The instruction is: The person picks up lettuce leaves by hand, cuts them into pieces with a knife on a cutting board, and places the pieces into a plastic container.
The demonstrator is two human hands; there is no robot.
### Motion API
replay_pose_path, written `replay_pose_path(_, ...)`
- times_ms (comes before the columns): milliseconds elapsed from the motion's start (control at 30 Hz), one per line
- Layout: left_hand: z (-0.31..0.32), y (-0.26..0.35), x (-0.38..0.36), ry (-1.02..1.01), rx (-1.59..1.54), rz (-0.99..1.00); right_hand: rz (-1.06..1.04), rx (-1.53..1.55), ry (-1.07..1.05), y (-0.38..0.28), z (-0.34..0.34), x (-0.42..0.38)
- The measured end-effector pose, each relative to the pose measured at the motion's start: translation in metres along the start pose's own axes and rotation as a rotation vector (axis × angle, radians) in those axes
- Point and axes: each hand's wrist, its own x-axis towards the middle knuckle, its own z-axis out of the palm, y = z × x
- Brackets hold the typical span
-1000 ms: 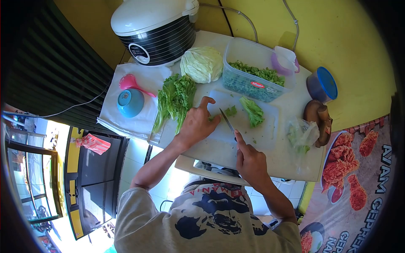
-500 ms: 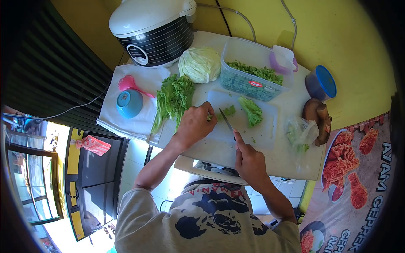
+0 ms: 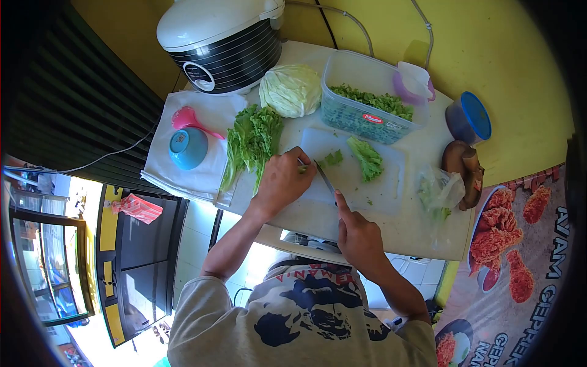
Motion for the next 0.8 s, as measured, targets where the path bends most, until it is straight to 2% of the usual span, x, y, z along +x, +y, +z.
replay_pose_path(233, -0.005, 0.001, 0.002, -0.022, 0.102, -0.006, -0.011, 0.007, 0.025, 0.0, 0.002, -0.001)
replay_pose_path(533, -0.003, -0.004, 0.002, -0.012, 0.071, 0.028, -0.02, -0.084, 0.024, -0.005, 0.006, 0.001)
replay_pose_path(633, -0.004, -0.003, 0.003, -0.041, 0.039, -0.035, -0.039, -0.118, 0.045, -0.002, 0.013, 0.011)
replay_pose_path(733, -0.004, -0.006, 0.002, -0.016, 0.071, 0.038, -0.056, -0.142, 0.03, -0.002, 0.012, 0.012)
replay_pose_path(800, -0.006, -0.003, 0.001, -0.027, 0.062, 0.013, -0.068, -0.132, 0.043, 0.002, 0.009, 0.007)
